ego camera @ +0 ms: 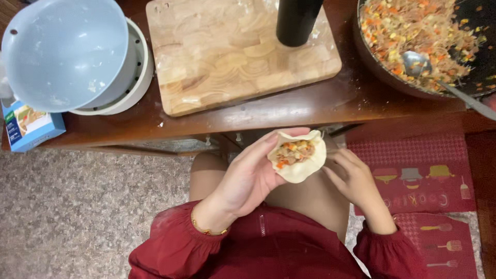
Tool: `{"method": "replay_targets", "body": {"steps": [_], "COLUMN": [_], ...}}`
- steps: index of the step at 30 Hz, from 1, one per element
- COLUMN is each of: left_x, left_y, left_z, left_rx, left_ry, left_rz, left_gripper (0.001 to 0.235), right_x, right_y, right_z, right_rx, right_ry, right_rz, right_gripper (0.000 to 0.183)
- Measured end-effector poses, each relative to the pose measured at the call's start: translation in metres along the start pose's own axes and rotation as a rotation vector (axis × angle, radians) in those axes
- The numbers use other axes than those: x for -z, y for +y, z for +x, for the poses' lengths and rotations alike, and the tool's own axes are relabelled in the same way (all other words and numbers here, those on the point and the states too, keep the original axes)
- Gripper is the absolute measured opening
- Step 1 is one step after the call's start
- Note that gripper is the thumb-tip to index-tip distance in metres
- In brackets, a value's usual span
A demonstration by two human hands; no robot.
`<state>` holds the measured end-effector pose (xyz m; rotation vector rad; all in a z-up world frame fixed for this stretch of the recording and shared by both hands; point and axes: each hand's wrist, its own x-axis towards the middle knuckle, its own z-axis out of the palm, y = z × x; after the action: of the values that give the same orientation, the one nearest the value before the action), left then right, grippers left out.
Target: The person rolls out a piece of dough on a wooden board using a black roller, then holds the flattened dough in one hand and adds a spoonful of filling from a pan before folding and sealing the dumpling.
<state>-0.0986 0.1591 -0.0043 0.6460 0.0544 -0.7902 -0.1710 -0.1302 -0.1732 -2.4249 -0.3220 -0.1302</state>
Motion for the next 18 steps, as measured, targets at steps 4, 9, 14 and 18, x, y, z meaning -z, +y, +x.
{"method": "replay_targets", "body": {"steps": [4, 9, 14, 18], "left_x": [0.015, 0.03, 0.032, 0.036], "left_y": [-0.001, -0.004, -0.002, -0.001], "left_z": [-0.017, -0.027, -0.035, -0.04], "left_rx": [-0.015, -0.05, -0.057, -0.029], "left_ry": [0.02, 0.044, 0.046, 0.034], "left_rz": [-0.007, -0.039, -0.049, -0.082], "left_gripper": [0.053, 0.055, 0.053, 0.051], "right_x": [-0.033, -0.058, -0.052, -0.048], "right_y": [0.008, 0.022, -0.003, 0.008], "right_z": [0.006, 0.028, 0.046, 0.046], "right_rx": [-0.142, -0.459, -0.572, -0.62], "right_ry": [0.034, 0.017, -0.106, -0.14], "right_rz": [-0.048, -0.209, -0.399, -0.287], "right_gripper": [0.028, 0.022, 0.054, 0.046]}}
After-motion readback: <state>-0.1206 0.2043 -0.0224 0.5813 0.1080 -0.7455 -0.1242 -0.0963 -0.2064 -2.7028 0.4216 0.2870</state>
